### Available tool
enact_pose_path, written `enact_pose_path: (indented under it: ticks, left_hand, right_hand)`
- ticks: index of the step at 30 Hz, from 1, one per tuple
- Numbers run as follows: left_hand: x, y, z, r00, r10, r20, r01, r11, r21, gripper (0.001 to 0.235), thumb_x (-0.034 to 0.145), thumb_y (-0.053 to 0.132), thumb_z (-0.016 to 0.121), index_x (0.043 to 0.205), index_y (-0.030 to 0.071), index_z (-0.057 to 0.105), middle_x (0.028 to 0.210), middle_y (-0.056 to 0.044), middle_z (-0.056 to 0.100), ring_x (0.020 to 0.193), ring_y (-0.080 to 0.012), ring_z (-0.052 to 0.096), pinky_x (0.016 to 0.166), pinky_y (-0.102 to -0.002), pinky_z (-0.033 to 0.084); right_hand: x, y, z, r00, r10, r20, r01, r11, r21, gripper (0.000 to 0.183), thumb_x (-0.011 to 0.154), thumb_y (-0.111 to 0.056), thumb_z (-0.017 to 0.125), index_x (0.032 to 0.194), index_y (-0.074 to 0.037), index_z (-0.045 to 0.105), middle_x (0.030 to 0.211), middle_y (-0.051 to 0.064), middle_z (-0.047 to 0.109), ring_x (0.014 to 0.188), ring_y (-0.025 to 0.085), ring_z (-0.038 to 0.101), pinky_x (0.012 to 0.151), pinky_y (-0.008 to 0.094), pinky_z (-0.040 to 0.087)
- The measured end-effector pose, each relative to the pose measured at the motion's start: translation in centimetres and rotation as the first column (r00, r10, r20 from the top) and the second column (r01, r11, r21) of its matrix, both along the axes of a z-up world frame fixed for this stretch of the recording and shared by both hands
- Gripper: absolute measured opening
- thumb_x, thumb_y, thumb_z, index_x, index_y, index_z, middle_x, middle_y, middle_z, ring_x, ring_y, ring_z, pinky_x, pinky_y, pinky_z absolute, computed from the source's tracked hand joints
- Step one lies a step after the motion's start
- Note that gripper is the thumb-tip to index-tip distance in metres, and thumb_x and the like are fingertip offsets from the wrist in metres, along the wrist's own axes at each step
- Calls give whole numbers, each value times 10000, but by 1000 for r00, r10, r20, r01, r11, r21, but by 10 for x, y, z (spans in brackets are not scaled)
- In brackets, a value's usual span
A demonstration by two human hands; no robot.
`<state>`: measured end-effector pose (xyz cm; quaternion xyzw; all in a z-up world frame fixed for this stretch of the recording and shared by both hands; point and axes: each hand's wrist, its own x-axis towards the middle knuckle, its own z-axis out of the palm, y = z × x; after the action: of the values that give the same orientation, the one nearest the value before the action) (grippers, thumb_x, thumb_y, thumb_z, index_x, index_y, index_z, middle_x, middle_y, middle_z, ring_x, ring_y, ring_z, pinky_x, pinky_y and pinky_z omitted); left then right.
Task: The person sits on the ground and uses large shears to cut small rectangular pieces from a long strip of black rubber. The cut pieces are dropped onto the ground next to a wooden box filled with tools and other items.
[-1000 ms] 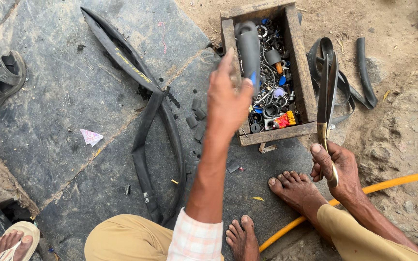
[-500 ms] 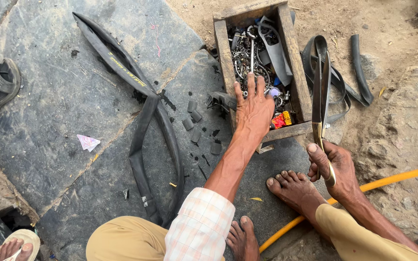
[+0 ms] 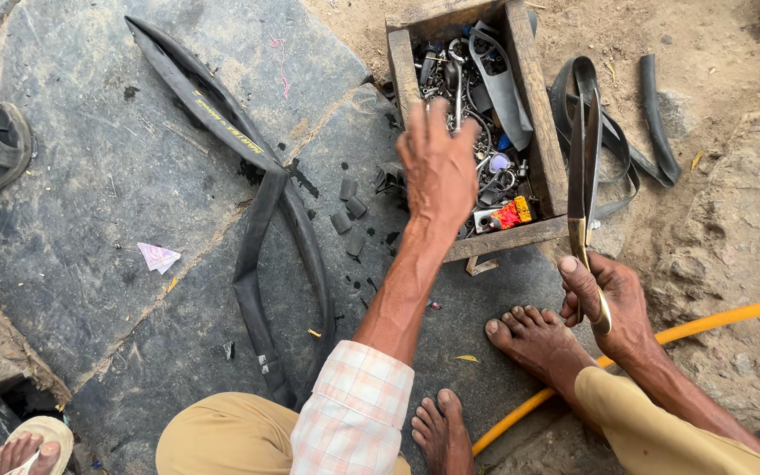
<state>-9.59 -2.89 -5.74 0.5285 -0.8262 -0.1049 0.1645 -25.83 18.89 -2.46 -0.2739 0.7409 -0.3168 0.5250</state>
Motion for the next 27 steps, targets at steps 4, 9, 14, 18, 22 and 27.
enact_pose_path:
  ticks: [4, 9, 14, 18, 22, 27]
  left_hand:
    - [-13, 27, 3, 892, -292, 346, 202, 940, 274, 177, 892, 71, 624, 1027, 129, 724, 1513, -253, 402, 1462, -492, 278, 1172, -724, 195]
    - [-22, 36, 0, 924, -238, 298, 162, 952, 260, 201, 897, 84, 610, 1064, 133, 709, 1453, -257, 455, 1437, -478, 332, 1152, -734, 218]
    - [-22, 19, 12, 951, -47, 307, -52, 950, 308, 178, 1086, 130, 543, 1185, 42, 661, 1336, -211, 594, 1353, -337, 530, 1227, -661, 327]
    - [-27, 15, 40, 793, -296, -532, 460, 864, 205, 400, 1005, 174, 608, 1405, 170, 616, 1408, -279, 553, 1332, -389, 487, 1133, -589, 371]
    - [-18, -5, 55, 798, -309, -517, 332, 942, -51, 430, 1058, 155, 559, 1487, 164, 531, 1469, -158, 637, 1390, -344, 522, 1200, -556, 383]
    - [49, -26, 36, 795, 501, -342, -298, 814, 498, 270, 965, 147, 560, 1189, 76, 692, 781, -82, 743, 434, -71, 570, 312, -280, 428]
  right_hand:
    - [-1, 0, -1, 1000, 0, 13, 1, 1000, -17, 539, 934, -523, 614, 785, -5, 600, 559, 90, 589, 493, 158, 598, 489, 324, 507]
    - [-1, 1, -3, 1000, 2, 19, -1, 1000, -22, 528, 931, -518, 615, 789, -9, 608, 552, 86, 589, 484, 164, 598, 484, 328, 509]
    - [-1, 0, -6, 1000, -9, -2, 9, 1000, 12, 534, 920, -523, 623, 776, -9, 609, 552, 83, 579, 486, 173, 615, 471, 340, 523]
    - [-1, -1, -6, 1000, -26, 13, 25, 1000, 8, 535, 921, -530, 628, 783, -14, 603, 553, 84, 571, 489, 172, 609, 476, 339, 514]
    - [0, -1, -2, 999, -24, -39, 26, 999, 30, 548, 931, -534, 625, 783, -6, 618, 558, 85, 587, 496, 170, 612, 495, 337, 511]
    - [0, -3, 3, 994, -50, -93, 56, 996, 66, 507, 918, -513, 646, 813, -17, 659, 566, 88, 596, 501, 172, 616, 496, 339, 514]
